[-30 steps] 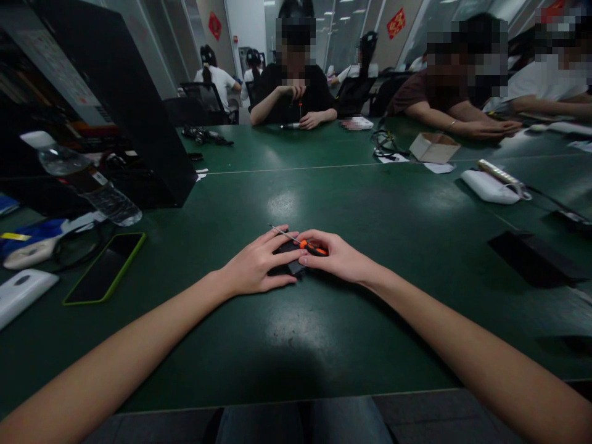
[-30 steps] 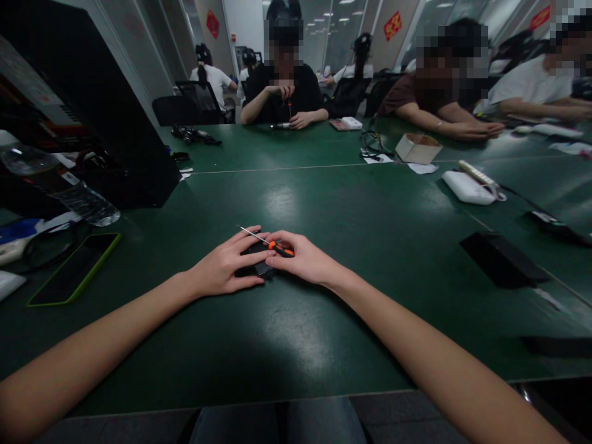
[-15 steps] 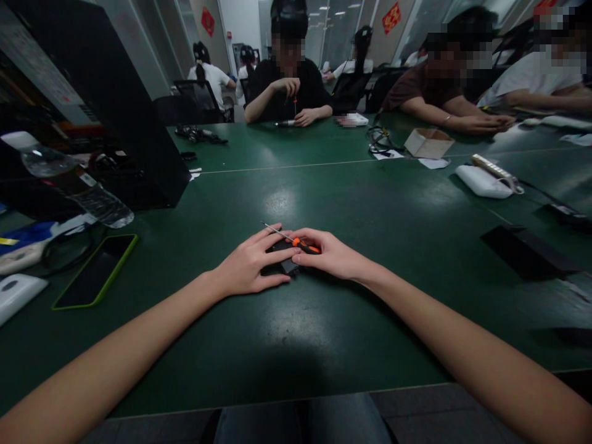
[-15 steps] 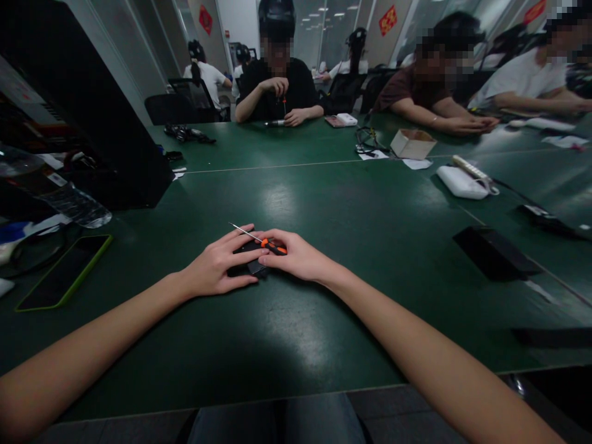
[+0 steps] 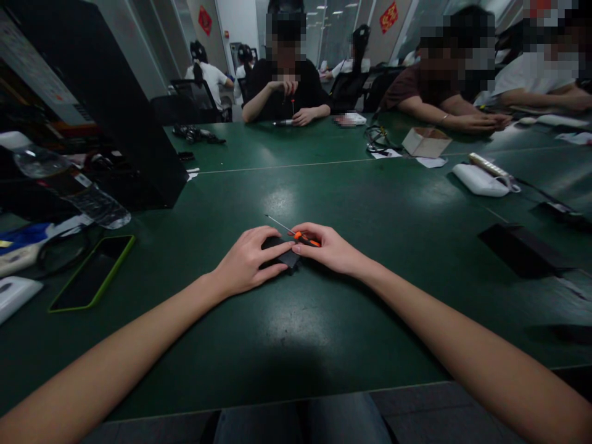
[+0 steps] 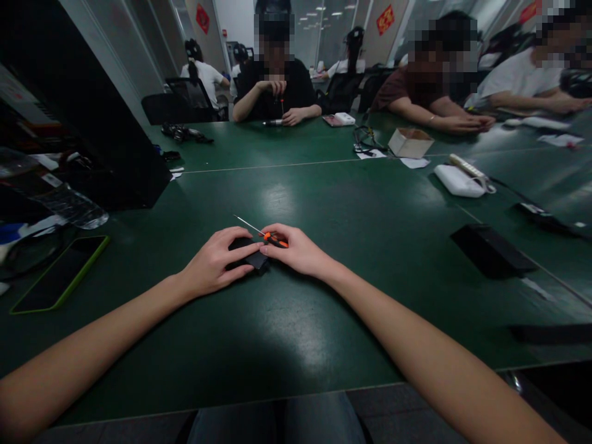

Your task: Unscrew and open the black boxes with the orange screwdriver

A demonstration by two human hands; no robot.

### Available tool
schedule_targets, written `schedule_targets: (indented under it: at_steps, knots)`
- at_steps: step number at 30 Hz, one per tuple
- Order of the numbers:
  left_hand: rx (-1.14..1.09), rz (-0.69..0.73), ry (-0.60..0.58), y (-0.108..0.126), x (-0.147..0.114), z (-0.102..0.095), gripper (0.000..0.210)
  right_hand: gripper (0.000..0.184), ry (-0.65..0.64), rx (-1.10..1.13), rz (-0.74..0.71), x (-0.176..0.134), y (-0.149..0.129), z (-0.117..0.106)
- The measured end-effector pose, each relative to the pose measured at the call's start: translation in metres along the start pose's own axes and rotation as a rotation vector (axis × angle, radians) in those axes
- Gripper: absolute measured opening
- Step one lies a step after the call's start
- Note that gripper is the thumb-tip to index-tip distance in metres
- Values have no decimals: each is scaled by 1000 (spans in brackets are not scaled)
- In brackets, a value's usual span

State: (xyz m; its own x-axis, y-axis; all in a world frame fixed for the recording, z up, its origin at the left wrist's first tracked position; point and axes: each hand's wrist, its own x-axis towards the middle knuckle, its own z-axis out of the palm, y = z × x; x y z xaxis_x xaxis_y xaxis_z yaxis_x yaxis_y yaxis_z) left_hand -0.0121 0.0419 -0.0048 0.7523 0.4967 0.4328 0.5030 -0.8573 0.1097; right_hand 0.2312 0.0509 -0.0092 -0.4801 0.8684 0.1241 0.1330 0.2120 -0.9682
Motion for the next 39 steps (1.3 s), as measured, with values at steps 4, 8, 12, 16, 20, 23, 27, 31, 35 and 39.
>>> schedule_targets:
  at_steps: [4, 8, 12, 16, 20, 23, 27, 31, 35, 39]
  knots:
    - [-109, -77, 7, 1, 0, -1, 44, 36, 24, -37, 19, 0, 1, 0]
    - [-221, -121, 10, 3, 1, -2, 44, 37, 55, -46, 26, 1, 3, -1]
    - [-290, -148, 17, 2, 1, -2, 44, 39, 65, -37, 52, 1, 5, 0]
    - [-320, -185, 24, 1, 3, -3, 43, 37, 28, -23, 48, 0, 3, -2]
    - [-367, -215, 18, 2, 5, -4, 39, 35, -28, -10, 67, 0, -2, -3]
    - [-397, -220, -8, 2, 6, -5, 38, 36, -16, 9, 114, 0, -5, -2]
    - [-414, -222, -27, 5, 5, -3, 38, 36, 11, 59, 186, 0, -8, 0]
    - [-411, -245, -11, 8, 6, -2, 36, 39, 22, 128, 263, 2, -12, 1]
    - [-421, -232, -2, 6, 7, -3, 37, 41, 10, 148, 338, 3, -19, 1]
    - [-433, -183, -13, 2, 7, -2, 37, 41, 14, 161, 397, 3, -24, 1]
